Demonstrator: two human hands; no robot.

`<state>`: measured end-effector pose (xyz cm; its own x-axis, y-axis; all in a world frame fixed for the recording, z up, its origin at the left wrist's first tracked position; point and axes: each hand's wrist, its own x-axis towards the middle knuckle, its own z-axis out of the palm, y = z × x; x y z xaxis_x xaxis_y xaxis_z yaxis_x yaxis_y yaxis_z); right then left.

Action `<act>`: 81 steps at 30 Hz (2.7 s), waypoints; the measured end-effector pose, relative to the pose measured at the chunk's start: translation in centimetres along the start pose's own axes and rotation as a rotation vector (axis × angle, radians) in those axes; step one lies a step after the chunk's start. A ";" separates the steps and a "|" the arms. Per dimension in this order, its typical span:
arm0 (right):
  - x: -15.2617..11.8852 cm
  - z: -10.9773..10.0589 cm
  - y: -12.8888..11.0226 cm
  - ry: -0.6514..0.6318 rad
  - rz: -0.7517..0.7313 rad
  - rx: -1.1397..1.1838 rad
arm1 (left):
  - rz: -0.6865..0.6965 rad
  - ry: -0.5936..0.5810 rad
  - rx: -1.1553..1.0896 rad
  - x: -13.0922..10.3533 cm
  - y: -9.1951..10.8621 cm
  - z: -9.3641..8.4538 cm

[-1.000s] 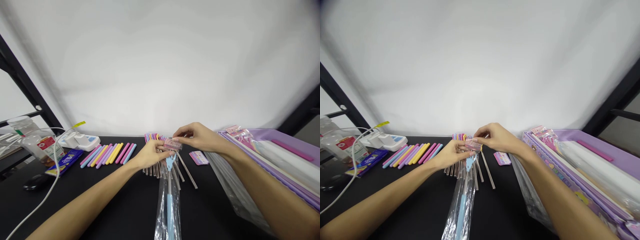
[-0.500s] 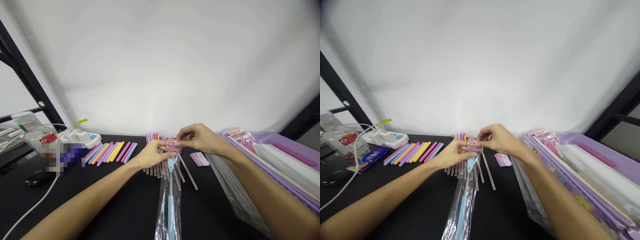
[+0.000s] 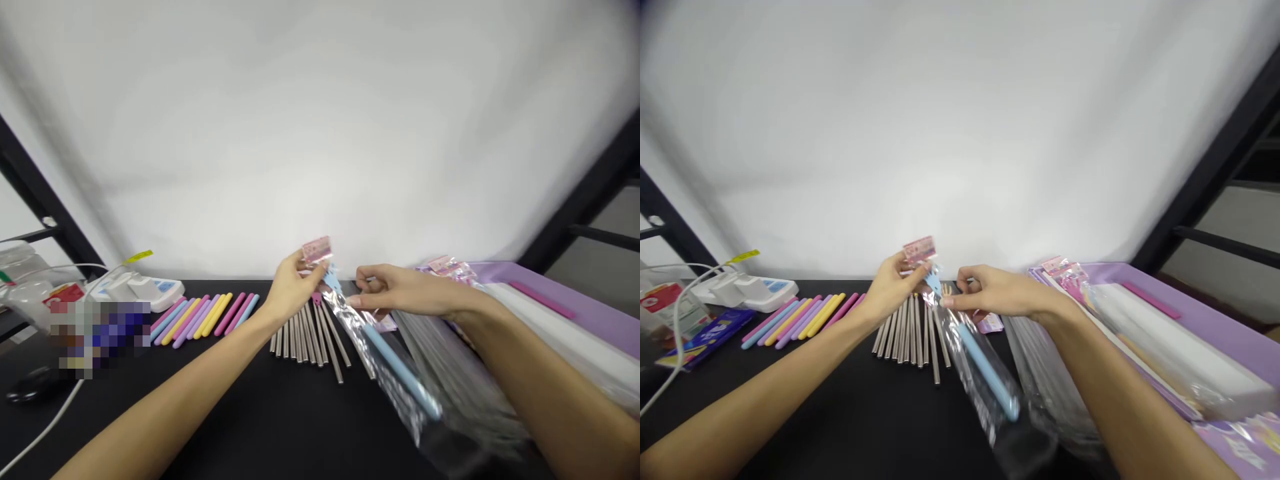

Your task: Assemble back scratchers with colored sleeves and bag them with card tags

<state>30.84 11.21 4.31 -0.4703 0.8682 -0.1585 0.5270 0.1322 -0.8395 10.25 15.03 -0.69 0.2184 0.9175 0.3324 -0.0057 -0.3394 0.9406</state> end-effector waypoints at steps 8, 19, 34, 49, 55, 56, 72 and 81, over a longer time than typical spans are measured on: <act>-5.1 -3.5 3.0 0.375 0.008 -0.135 | -0.120 0.053 -0.226 2.7 0.7 6.2; -12.5 -10.0 14.0 0.825 0.371 -0.479 | 0.356 -0.537 0.458 1.3 -0.5 17.1; -9.8 -7.9 6.6 0.647 0.122 -0.630 | 0.421 -0.684 0.628 2.3 0.6 14.4; 6.0 3.0 -1.5 -0.075 0.499 -0.694 | -0.083 -0.609 1.281 0.6 4.5 -6.9; 8.8 5.8 0.7 -0.113 0.590 -0.630 | -0.275 -0.490 1.395 -0.3 4.6 -11.1; 9.0 6.0 0.8 -0.097 0.574 -0.611 | -0.307 -0.462 1.410 -0.4 4.7 -11.6; 8.1 4.4 -1.5 0.153 0.263 -0.618 | -0.569 -0.279 1.561 0.0 1.3 -12.4; 6.5 3.4 -1.9 0.209 0.127 0.019 | -0.331 -0.308 1.395 0.0 3.9 -12.1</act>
<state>24.38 14.97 3.13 -0.2433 0.9577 -0.1539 0.5578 0.0083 -0.8299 -1.59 16.26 3.79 0.2182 0.9729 -0.0768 0.9739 -0.2119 0.0817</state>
